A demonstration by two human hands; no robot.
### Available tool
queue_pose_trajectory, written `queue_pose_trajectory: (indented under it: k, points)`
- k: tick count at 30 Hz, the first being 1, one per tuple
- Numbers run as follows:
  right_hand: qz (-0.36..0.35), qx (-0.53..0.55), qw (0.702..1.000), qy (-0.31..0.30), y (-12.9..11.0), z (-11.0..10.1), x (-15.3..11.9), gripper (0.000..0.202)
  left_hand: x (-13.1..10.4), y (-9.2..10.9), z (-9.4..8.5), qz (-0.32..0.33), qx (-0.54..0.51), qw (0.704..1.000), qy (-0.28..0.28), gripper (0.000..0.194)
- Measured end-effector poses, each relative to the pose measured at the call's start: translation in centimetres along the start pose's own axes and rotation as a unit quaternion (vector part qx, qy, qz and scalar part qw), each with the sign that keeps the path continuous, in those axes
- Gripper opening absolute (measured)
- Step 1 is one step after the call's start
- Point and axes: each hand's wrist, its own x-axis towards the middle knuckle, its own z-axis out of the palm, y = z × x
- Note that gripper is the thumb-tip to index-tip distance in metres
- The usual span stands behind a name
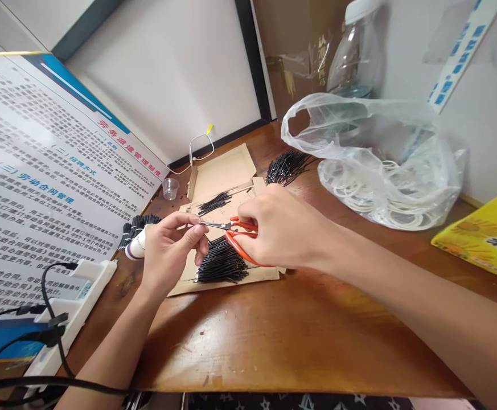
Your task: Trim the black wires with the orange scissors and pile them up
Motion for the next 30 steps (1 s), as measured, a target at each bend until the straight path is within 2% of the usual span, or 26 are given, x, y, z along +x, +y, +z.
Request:
queue_pose_trajectory:
  k: [5,17,20,22,24,26,28,29,30]
  points:
    - [0.005,0.003,1.0,0.003,0.1,0.3,0.0,0.035,0.0,-0.1,0.0,-0.006,-0.012,1.0,-0.005,0.023]
    - [0.002,0.005,1.0,-0.001,0.0,0.3,0.1,0.035,0.0,-0.2,-0.1,-0.006,-0.011,1.0,-0.009,0.019]
    - [0.002,-0.002,1.0,0.002,-0.1,0.2,0.1,0.037,-0.1,-0.4,-0.3,0.0,0.018,1.0,-0.004,0.017]
    - [0.012,-0.017,0.999,0.025,-0.1,0.0,0.2,0.037,0.2,-0.8,-0.6,0.035,0.079,0.996,0.019,0.014]
    - [0.019,-0.023,0.998,0.062,0.0,-0.2,0.3,0.035,1.2,-1.7,-1.1,0.1,0.182,0.977,0.05,0.011]
    - [0.026,-0.021,0.995,0.095,0.3,-0.3,0.5,0.033,2.9,-2.9,-1.4,0.16,0.309,0.936,0.059,0.01]
    - [0.036,-0.025,0.991,0.126,0.8,-0.4,0.6,0.034,5.2,-4.3,-1.6,0.166,0.416,0.894,0.032,0.009]
    - [0.039,-0.026,0.99,0.13,1.0,-0.4,0.7,0.035,6.4,-4.9,-1.6,0.148,0.455,0.878,0.009,0.01]
    - [0.042,-0.029,0.99,0.134,1.3,-0.4,0.7,0.034,7.5,-5.6,-1.5,0.138,0.466,0.874,-0.003,0.011]
